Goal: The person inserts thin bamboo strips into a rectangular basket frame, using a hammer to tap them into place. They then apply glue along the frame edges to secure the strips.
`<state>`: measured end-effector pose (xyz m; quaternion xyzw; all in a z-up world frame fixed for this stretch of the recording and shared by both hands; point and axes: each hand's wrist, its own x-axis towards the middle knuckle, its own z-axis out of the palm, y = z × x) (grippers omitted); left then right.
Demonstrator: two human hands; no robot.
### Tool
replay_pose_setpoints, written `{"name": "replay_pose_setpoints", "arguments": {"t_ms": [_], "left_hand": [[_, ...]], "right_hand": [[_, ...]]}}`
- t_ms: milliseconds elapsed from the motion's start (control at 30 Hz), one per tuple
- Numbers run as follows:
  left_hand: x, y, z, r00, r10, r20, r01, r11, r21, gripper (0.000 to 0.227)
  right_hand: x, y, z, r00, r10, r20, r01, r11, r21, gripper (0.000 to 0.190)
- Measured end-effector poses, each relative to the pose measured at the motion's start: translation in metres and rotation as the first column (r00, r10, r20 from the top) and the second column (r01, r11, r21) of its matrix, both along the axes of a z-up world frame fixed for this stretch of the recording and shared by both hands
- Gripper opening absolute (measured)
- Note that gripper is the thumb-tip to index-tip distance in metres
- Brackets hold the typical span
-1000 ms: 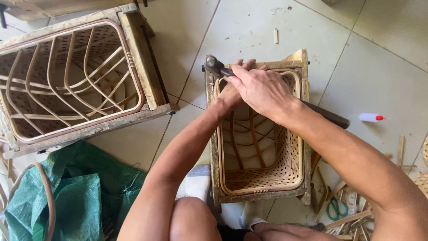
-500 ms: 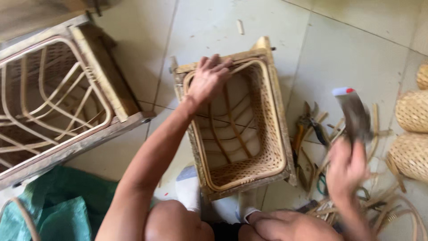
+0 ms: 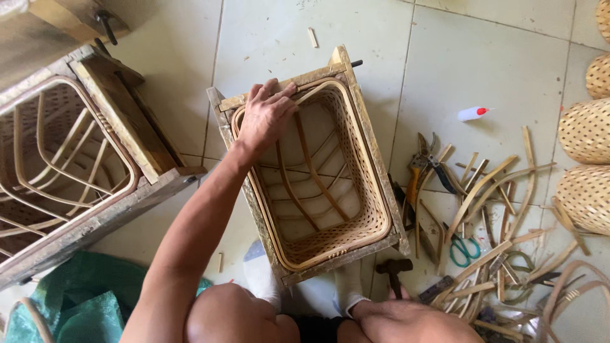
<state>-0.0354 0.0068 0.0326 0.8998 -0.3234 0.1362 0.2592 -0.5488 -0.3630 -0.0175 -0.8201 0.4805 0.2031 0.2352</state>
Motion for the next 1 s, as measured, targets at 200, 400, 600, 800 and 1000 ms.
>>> {"name": "replay_pose_setpoints", "arguments": {"t_ms": [200,400,600,800,1000], "left_hand": [[0.000,0.000,0.004,1.000,-0.017,0.015,0.017,1.000,-0.016,0.011],[0.000,0.005,0.002,1.000,-0.003,0.002,0.003,1.000,0.011,0.012],[0.005,0.000,0.001,0.999,-0.023,0.040,0.022,1.000,0.010,0.011],[0.001,0.002,0.002,1.000,-0.015,0.013,0.015,0.999,0.028,0.010],[0.001,0.003,0.007,0.999,-0.031,0.038,0.031,1.000,-0.001,0.009]], "right_hand": [[0.036,-0.029,0.025,0.986,0.122,-0.110,-0.120,0.992,0.026,0.031],[0.191,-0.015,0.128,0.795,0.592,0.128,-0.588,0.806,-0.072,0.038],[0.371,0.150,0.111,0.698,0.611,0.374,-0.617,0.248,0.746,0.046],[0.426,0.253,0.052,0.898,0.326,0.294,-0.334,0.073,0.940,0.066],[0.414,0.280,0.010,0.768,0.461,0.444,-0.602,0.281,0.747,0.063]]}}
